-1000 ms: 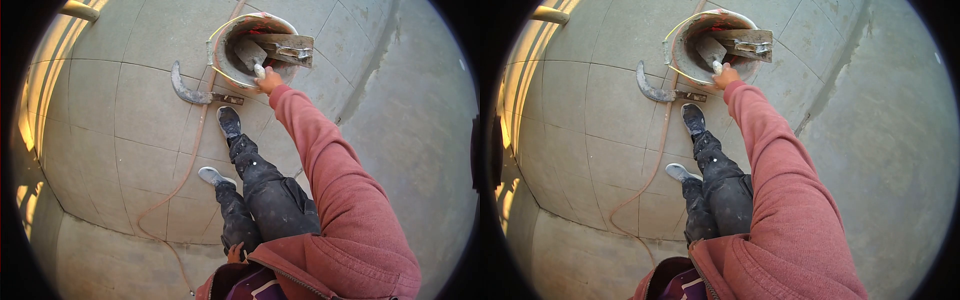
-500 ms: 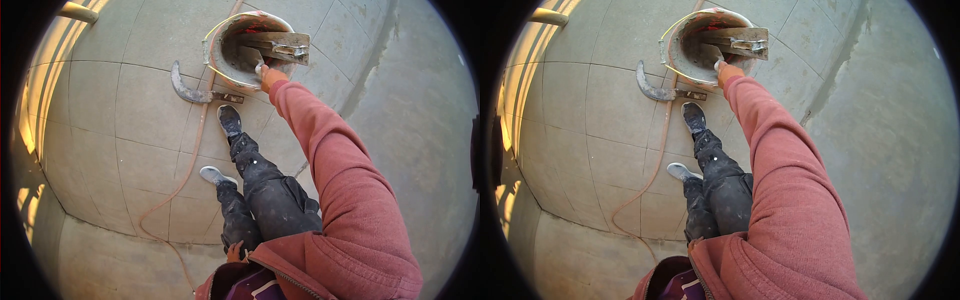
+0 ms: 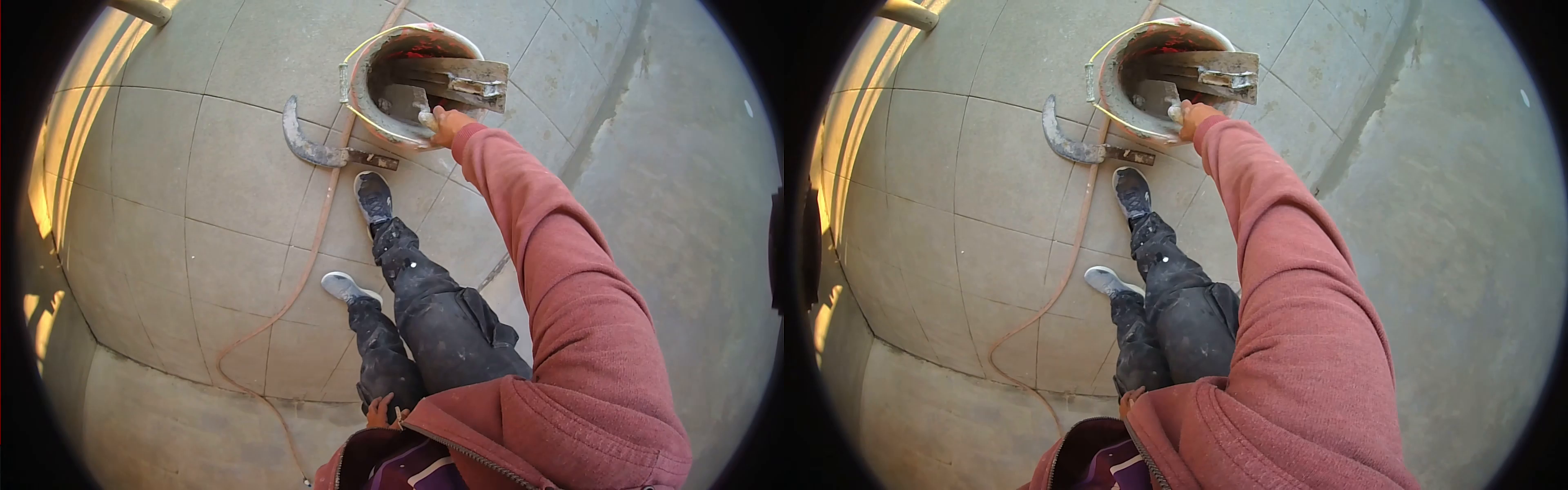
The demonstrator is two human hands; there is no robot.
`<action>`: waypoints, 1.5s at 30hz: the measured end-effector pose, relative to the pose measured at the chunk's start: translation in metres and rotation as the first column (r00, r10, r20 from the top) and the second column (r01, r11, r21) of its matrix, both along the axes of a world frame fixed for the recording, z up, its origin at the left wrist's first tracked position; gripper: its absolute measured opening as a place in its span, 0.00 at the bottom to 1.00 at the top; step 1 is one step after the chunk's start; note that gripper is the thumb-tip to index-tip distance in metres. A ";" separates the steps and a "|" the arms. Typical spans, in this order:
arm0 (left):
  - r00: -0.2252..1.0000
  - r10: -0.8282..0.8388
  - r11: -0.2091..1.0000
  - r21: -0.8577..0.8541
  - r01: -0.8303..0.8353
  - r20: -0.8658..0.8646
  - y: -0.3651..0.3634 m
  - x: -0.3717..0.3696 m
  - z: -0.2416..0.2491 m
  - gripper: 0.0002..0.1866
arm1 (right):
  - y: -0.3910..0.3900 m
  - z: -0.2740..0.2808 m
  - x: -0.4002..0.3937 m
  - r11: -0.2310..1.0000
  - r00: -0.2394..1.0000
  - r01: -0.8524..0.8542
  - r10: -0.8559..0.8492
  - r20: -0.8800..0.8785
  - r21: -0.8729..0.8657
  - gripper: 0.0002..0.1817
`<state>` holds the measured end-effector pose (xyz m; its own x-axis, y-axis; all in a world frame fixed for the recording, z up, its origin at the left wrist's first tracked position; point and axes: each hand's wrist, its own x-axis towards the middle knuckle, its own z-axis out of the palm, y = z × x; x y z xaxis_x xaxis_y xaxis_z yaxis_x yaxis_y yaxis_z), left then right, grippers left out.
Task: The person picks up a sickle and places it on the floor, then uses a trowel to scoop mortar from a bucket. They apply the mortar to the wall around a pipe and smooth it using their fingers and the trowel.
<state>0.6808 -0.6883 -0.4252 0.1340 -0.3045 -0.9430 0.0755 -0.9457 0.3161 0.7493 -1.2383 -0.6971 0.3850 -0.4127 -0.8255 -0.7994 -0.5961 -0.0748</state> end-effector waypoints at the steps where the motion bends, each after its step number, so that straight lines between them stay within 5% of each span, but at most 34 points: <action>1: 1.000 0.008 1.000 -0.008 -0.008 -0.004 0.003 -0.004 -0.004 0.32 | -0.002 0.006 -0.001 1.000 1.000 0.011 -0.012 -0.010 -0.023 0.17; 3: 0.994 -0.108 0.994 -0.016 0.108 -0.016 -0.006 0.002 -0.004 0.32 | -0.002 0.008 -0.001 0.999 0.999 0.024 -0.025 -0.020 -0.042 0.17; 7: 0.997 -0.029 0.990 0.139 0.039 -0.070 -0.055 0.032 0.020 0.31 | 0.005 -0.011 0.003 0.998 1.000 -0.018 0.019 0.002 -0.061 0.21; 12: 0.990 -0.110 0.994 -0.010 0.112 0.084 -0.033 0.011 0.009 0.30 | -0.025 0.006 -0.013 0.984 0.983 -0.148 0.136 0.123 0.097 0.23; 16: 0.983 -0.105 0.988 -0.101 0.121 0.151 0.005 -0.019 -0.014 0.31 | -0.009 0.063 -0.031 0.819 0.851 0.439 -0.511 0.122 0.369 0.16; 17: 0.999 0.015 1.000 0.025 -0.016 0.043 0.046 -0.048 -0.037 0.31 | 0.000 0.072 -0.042 0.753 0.789 0.515 -0.603 0.118 0.410 0.15; 19: 0.988 0.151 0.980 0.138 -0.145 -0.034 0.060 -0.056 -0.047 0.30 | 0.022 0.112 -0.057 0.650 0.674 0.577 -0.721 0.161 0.495 0.17; 21: 0.988 0.048 0.980 -0.197 -0.018 0.145 0.045 -0.045 -0.035 0.31 | 0.051 0.135 -0.079 0.605 0.636 0.602 -0.758 0.147 0.521 0.17; 23: 0.980 0.071 0.969 -0.248 -0.023 0.186 0.042 -0.047 -0.041 0.30 | 0.080 0.172 -0.088 0.497 0.550 0.610 -0.826 0.121 0.617 0.16; 31: 0.853 0.314 0.895 -0.429 -0.120 0.416 0.079 -0.075 -0.071 0.24 | 0.207 0.303 -0.075 0.595 0.565 0.347 -0.749 0.345 0.725 0.20; 33: 0.724 0.461 0.851 -0.486 -0.199 0.512 0.084 -0.087 -0.074 0.22 | 0.256 0.330 -0.066 0.698 0.615 0.144 -0.618 0.489 0.701 0.24; 34: 0.656 0.410 0.873 -0.481 -0.081 0.634 0.074 -0.083 -0.053 0.23 | 0.287 0.342 -0.067 0.776 0.600 -0.007 -0.501 0.624 0.630 0.26; 35: 0.685 0.475 0.860 -0.455 -0.230 0.553 0.063 -0.076 -0.018 0.23 | 0.320 0.351 -0.069 0.682 0.639 -0.061 -0.535 0.554 0.729 0.27; 36: 0.580 0.553 0.827 -0.478 -0.296 0.599 0.078 -0.074 0.014 0.23 | 0.357 0.381 -0.066 0.705 0.611 -0.175 -0.470 0.637 0.688 0.26; 37: 0.567 0.636 0.761 -0.549 -0.346 0.523 0.098 -0.062 0.066 0.23 | 0.394 0.413 -0.054 0.534 0.680 -0.136 -0.562 0.471 0.835 0.25; 40: 0.384 0.872 0.454 -0.793 -0.405 0.303 0.211 -0.130 0.182 0.24 | 0.511 0.424 -0.092 0.372 0.867 -0.298 -0.280 0.413 0.879 0.20; 42: 0.240 0.961 0.214 -0.921 -0.327 0.138 0.265 -0.206 0.253 0.24 | 0.592 0.463 -0.117 0.200 0.876 -0.461 -0.052 0.479 0.865 0.19; 43: 0.191 0.980 0.108 -0.962 -0.252 0.061 0.212 -0.152 0.287 0.24 | 0.631 0.475 -0.135 0.077 0.880 -0.474 0.014 0.474 0.877 0.17; 44: 0.059 0.998 0.039 -0.952 -0.303 0.022 0.201 -0.111 0.323 0.24 | 0.635 0.546 -0.095 0.045 0.889 -0.443 0.150 0.433 0.895 0.17; 45: -0.072 0.979 -0.204 -0.919 -0.337 -0.191 0.213 -0.109 0.273 0.23 | 0.660 0.559 -0.100 -0.008 0.907 -0.381 0.192 0.376 0.924 0.16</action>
